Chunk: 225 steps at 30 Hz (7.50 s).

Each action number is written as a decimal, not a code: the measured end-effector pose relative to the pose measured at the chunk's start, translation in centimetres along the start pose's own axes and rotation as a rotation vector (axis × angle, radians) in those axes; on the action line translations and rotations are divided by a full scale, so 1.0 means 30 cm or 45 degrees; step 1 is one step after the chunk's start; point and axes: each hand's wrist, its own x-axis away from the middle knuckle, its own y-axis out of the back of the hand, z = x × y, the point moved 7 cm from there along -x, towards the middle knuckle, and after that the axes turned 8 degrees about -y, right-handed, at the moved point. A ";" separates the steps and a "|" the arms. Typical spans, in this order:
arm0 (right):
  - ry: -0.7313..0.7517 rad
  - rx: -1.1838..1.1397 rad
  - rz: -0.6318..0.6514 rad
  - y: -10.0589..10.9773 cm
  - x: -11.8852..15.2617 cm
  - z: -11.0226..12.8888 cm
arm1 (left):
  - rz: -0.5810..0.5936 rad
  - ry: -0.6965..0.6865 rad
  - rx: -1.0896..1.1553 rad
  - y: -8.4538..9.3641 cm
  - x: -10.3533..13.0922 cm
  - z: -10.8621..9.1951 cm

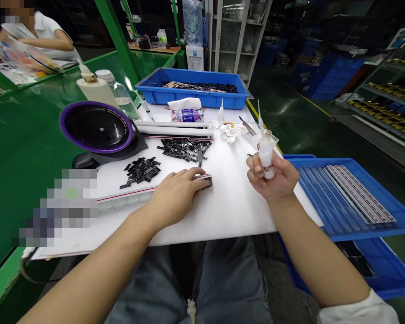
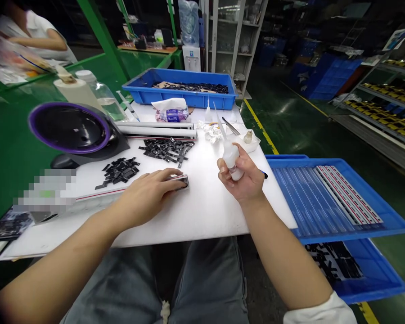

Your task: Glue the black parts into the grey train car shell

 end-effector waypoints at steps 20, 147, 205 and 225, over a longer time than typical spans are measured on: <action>-0.072 0.094 -0.375 0.051 -0.020 -0.065 | -0.059 0.032 -0.141 -0.014 0.005 -0.021; 0.088 0.263 -0.361 0.071 0.010 -0.034 | -0.201 0.073 -0.143 -0.016 0.015 -0.040; 0.362 0.744 -0.448 0.077 0.056 -0.041 | -0.234 0.055 -0.158 -0.025 0.024 -0.051; 0.036 0.940 -0.320 0.059 -0.202 -0.059 | -0.108 -0.003 -0.147 -0.023 0.010 -0.029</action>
